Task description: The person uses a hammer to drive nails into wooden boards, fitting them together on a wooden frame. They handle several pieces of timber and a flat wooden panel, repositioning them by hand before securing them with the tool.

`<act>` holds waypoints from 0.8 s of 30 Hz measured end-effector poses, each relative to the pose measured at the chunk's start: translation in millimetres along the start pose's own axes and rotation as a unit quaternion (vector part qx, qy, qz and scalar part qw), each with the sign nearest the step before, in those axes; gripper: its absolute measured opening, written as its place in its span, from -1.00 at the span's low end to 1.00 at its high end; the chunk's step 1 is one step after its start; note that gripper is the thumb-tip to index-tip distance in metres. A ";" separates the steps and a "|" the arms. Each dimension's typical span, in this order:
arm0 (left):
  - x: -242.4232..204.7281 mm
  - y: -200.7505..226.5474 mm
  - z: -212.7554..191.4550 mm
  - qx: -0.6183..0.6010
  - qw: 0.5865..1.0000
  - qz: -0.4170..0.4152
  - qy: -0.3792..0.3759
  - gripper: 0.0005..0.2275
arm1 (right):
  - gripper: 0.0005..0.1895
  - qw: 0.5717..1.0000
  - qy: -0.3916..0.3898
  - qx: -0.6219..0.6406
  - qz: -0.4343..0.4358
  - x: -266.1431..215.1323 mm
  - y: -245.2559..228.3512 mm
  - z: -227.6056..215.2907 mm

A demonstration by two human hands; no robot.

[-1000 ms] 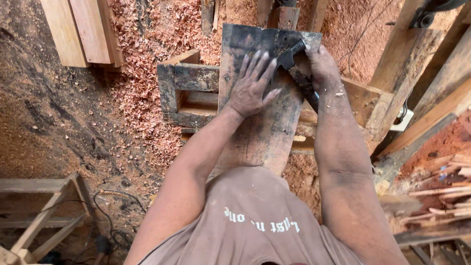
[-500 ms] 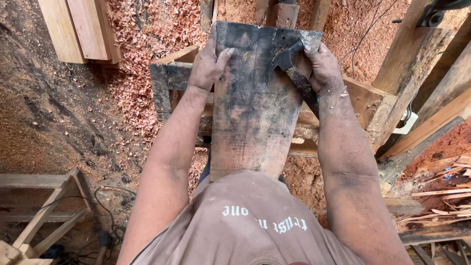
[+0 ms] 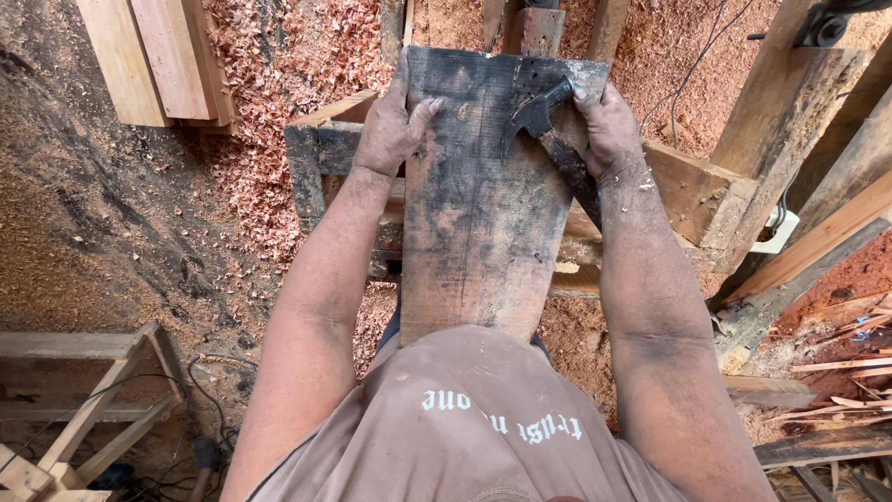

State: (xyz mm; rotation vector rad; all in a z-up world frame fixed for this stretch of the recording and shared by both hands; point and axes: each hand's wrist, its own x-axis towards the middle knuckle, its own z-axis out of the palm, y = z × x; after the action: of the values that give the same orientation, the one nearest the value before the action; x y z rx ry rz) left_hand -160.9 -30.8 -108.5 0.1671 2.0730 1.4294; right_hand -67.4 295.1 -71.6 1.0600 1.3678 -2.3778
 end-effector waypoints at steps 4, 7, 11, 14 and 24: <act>2.4 0.3 -1.7 0.027 0.999 -0.016 -0.004 -0.23 | -0.63 1.000 0.017 -0.005 0.008 -0.6 -0.7 3.1; 0.3 -3.3 0.1 0.030 1.000 -0.007 -0.003 -0.25 | -0.65 0.999 0.039 -0.029 0.023 -6.0 -4.3 5.0; 2.0 -6.0 1.3 0.049 0.999 0.000 -0.010 -0.22 | -0.63 0.999 0.036 0.005 0.032 -4.6 -2.2 5.2; 1.9 -4.9 1.4 0.051 0.998 -0.019 -0.012 -0.21 | -0.59 0.999 0.031 0.001 0.021 -4.2 -2.1 3.9; 4.6 -7.4 -0.5 0.024 0.999 -0.023 -0.011 -0.19 | -0.53 0.999 0.035 -0.017 0.019 -3.3 -2.6 8.1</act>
State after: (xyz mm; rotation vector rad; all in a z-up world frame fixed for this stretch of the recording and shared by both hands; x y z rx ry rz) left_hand -163.2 -32.2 -116.8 0.1539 2.0805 1.3464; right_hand -70.3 289.5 -65.1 1.1590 1.3910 -2.3033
